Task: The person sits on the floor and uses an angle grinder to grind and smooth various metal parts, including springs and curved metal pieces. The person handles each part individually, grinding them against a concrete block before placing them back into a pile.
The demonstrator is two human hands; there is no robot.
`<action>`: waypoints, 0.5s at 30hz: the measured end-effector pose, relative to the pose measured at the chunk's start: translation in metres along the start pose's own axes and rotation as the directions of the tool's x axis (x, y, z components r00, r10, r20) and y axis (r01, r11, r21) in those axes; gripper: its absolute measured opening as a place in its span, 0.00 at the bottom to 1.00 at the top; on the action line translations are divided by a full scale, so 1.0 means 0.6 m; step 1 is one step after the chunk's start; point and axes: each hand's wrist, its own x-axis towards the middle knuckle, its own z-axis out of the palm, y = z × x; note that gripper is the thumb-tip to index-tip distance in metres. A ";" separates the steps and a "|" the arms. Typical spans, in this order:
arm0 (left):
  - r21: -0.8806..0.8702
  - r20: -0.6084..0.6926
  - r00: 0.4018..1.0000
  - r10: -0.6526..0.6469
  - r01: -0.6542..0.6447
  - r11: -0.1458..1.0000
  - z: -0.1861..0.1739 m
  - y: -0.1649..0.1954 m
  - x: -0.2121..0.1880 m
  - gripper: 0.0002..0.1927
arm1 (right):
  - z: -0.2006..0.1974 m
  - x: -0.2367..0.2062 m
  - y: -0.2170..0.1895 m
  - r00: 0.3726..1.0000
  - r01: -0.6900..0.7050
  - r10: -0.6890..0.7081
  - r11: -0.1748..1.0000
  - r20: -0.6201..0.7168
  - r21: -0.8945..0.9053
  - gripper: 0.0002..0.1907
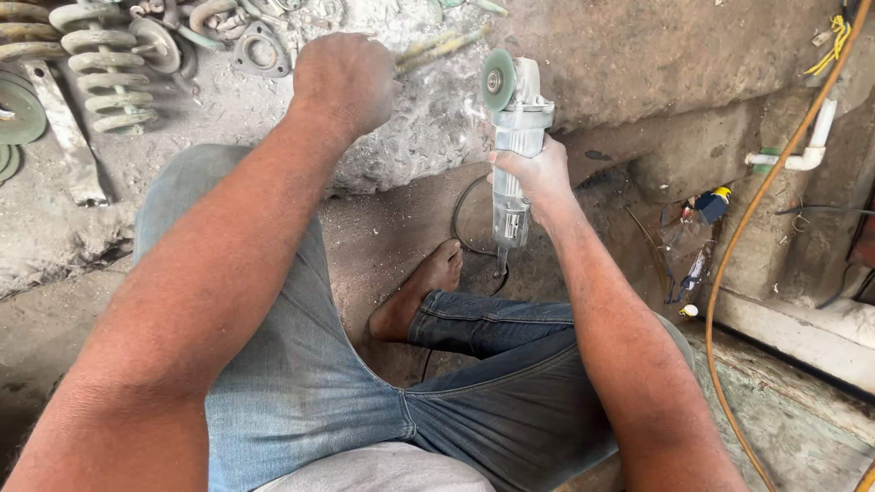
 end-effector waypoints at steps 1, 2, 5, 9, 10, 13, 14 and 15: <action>0.002 0.018 1.000 -0.008 0.008 1.000 -0.001 -0.002 -0.002 0.18 | 0.001 0.001 0.000 1.000 0.000 0.000 1.000 0.003 0.002 0.20; 0.004 0.032 0.999 -0.015 0.015 1.000 -0.003 -0.003 -0.002 0.26 | 0.002 0.003 -0.001 1.000 0.008 -0.008 1.000 0.009 0.007 0.20; 0.022 0.101 0.995 -0.016 0.013 1.000 -0.003 -0.007 -0.001 0.30 | 0.002 0.007 -0.004 1.000 0.013 -0.013 1.000 0.017 0.016 0.20; -0.052 0.000 0.999 -0.036 0.035 0.998 0.003 -0.012 0.006 0.21 | 0.008 0.014 -0.011 1.000 0.000 -0.001 1.000 0.024 0.019 0.20; -0.055 0.032 0.998 -0.046 0.048 0.997 0.004 -0.013 0.007 0.20 | 0.010 0.016 -0.014 1.000 0.004 -0.004 1.000 0.025 0.018 0.20; -0.018 0.041 0.998 -0.049 0.050 0.999 0.004 -0.016 0.010 0.21 | 0.014 0.025 -0.024 0.998 0.017 -0.019 0.999 0.051 0.038 0.21; 0.000 0.032 0.999 -0.041 0.041 0.999 0.004 -0.016 0.010 0.22 | 0.015 0.028 -0.028 0.998 0.016 -0.018 1.000 0.056 0.026 0.21; 0.000 0.023 0.999 -0.036 0.036 0.999 0.005 -0.017 0.011 0.22 | 0.015 0.031 -0.031 0.998 0.014 -0.015 1.000 0.060 0.014 0.22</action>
